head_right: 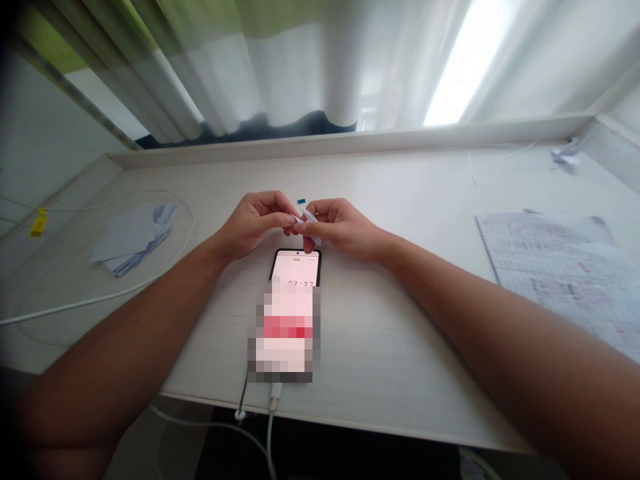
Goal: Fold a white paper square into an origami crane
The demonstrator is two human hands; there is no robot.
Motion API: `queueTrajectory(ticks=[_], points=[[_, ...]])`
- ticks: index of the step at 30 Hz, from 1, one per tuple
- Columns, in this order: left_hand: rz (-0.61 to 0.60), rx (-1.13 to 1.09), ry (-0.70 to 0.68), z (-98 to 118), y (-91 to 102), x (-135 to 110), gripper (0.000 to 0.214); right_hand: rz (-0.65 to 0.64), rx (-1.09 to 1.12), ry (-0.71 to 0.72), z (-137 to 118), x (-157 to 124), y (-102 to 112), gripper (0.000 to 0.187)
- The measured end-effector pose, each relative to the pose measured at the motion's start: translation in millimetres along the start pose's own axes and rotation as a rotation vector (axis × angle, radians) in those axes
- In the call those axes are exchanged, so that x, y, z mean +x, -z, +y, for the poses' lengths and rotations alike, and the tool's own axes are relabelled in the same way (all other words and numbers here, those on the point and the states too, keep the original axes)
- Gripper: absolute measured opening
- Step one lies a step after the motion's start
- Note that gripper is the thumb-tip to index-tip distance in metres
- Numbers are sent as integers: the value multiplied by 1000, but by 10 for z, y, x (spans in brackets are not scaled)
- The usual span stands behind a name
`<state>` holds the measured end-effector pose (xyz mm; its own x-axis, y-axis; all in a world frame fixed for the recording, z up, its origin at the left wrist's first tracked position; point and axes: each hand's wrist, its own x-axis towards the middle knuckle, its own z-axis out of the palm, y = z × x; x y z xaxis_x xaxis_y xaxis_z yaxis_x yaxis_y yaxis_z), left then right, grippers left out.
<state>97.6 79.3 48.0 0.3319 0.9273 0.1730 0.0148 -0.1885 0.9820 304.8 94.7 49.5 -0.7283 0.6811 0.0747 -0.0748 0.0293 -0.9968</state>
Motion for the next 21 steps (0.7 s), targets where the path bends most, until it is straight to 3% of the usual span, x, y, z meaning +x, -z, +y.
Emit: queueTrajectory(ticks=[6, 11, 16, 21], points=[[106, -34, 1, -61, -178, 2, 10, 74, 51, 42, 41, 12, 15, 27], [4, -87, 54, -61, -276, -15, 14, 99, 72, 36, 60, 12, 25, 27], [37, -115, 110, -13, -255, -12, 20, 91, 63, 42, 49, 8, -2, 25], [11, -69, 42, -23, -194, -12, 35, 80, 64, 61, 49, 9, -8, 22]])
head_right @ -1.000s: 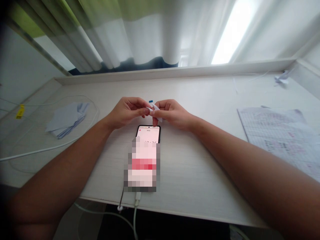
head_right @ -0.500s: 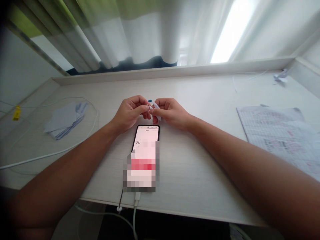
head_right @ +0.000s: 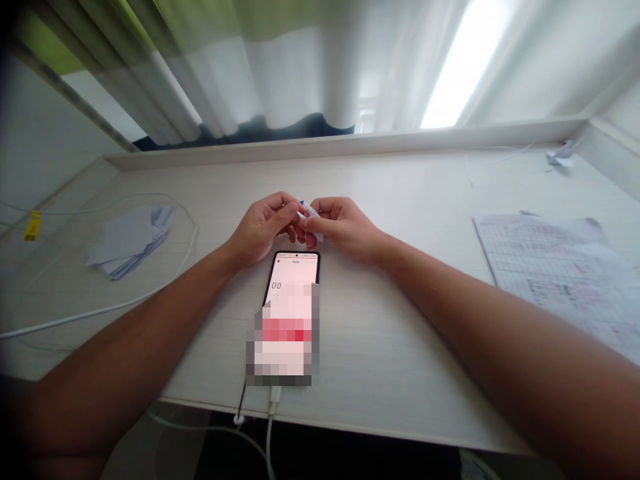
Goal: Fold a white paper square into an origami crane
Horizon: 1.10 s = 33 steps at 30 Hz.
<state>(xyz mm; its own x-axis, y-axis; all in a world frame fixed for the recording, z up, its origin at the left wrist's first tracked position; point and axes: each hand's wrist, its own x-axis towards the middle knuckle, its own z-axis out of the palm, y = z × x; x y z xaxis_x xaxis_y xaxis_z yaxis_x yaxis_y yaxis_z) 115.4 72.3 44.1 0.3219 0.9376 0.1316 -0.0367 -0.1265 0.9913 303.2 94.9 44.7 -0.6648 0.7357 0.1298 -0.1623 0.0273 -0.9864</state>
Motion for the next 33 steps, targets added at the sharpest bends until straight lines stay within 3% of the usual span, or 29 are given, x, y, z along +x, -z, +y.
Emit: queueTrajectory(ticks=[5, 15, 19, 24, 33], points=[[28, 15, -22, -22, 21, 7, 46, 11, -37, 1, 9, -6, 1, 23], [-24, 94, 41, 129, 162, 16, 44, 70, -143, -67, -3, -14, 17, 27], [68, 116, 11, 187, 270, 24, 39, 128, -162, -52, 9, -16, 21, 25], [-25, 187, 74, 131, 218, -1, 42, 139, -215, -42, 0, -29, -24, 28], [-36, 217, 58, 103, 207, -12, 36, 191, -271, 8, 44, -22, -30, 31]])
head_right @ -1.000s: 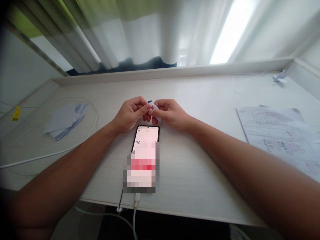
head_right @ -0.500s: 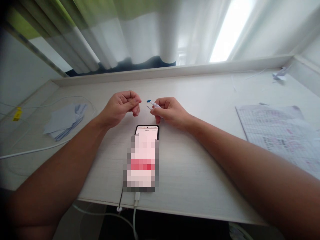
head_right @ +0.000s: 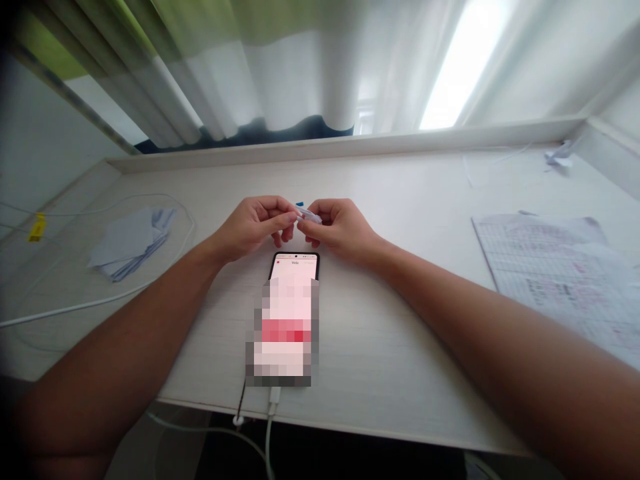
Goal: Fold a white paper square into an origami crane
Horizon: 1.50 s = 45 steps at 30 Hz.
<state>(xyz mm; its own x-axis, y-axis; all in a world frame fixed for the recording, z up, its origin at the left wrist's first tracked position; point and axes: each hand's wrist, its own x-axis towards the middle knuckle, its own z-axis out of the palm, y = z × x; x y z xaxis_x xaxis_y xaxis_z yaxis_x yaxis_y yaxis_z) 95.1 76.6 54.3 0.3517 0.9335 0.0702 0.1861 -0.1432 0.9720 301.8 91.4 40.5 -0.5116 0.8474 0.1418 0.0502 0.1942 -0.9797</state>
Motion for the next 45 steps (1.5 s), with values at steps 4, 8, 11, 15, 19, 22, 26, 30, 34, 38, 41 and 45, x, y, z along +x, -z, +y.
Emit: queueTrajectory(ticks=[4, 8, 11, 15, 19, 22, 26, 30, 34, 38, 41, 45], points=[[71, 26, 54, -6, -36, 4, 40, 53, -39, 36, 13, -6, -26, 36], [119, 10, 49, 2, -76, 5, 38, 64, -44, 38, 38, -1, -30, 37], [191, -11, 52, 25, -106, 0, 36, 66, -40, 37, 43, 7, -24, 35], [275, -75, 73, 46, -168, -6, 36, 64, -28, 25, 33, 12, -20, 33], [321, -166, 138, 52, -223, -3, 33, 53, -8, 16, 35, 17, -20, 36], [332, -200, 153, 65, -240, -1, 31, 40, 0, -2, 35, 20, -20, 37], [356, -187, 130, 91, -253, -6, 33, 32, 12, 3, 18, 19, -16, 38], [343, -178, 59, 100, -252, -8, 36, 12, 51, 13, 2, 17, 6, 37], [379, -186, 23, 94, -195, 6, 28, 11, 74, 6, -1, 20, 25, 31], [248, -174, 57, 42, -146, 24, 29, 21, 89, -3, -7, 21, 27, 35], [187, -129, -9, -30, -144, 34, 33, 24, 85, -5, -11, 16, 30, 40], [199, -123, -48, -79, -144, 40, 33, 13, 87, 4, -17, 13, 32, 42]])
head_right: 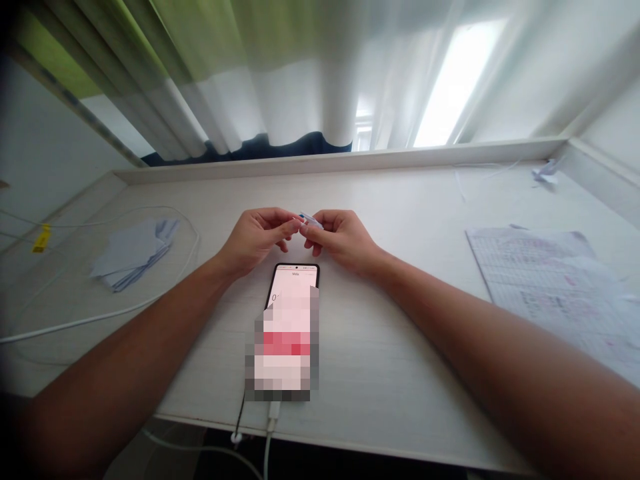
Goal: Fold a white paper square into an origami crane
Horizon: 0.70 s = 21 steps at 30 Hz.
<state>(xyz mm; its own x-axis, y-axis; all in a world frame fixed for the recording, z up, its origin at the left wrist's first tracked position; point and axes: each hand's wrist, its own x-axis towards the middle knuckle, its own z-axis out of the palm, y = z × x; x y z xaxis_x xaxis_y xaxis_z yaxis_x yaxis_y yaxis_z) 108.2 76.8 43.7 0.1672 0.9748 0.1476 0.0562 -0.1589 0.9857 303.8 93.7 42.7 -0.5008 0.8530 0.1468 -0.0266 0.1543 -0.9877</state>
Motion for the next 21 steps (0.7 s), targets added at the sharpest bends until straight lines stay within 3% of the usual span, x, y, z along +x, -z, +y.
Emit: queueTrajectory(ticks=[14, 21], points=[[51, -38, 26, 19, -96, -15, 32, 53, -7, -4, 8, -3, -52, 37], [6, -88, 94, 65, -90, -23, 34, 111, -14, -22, -29, -4, -52, 37]])
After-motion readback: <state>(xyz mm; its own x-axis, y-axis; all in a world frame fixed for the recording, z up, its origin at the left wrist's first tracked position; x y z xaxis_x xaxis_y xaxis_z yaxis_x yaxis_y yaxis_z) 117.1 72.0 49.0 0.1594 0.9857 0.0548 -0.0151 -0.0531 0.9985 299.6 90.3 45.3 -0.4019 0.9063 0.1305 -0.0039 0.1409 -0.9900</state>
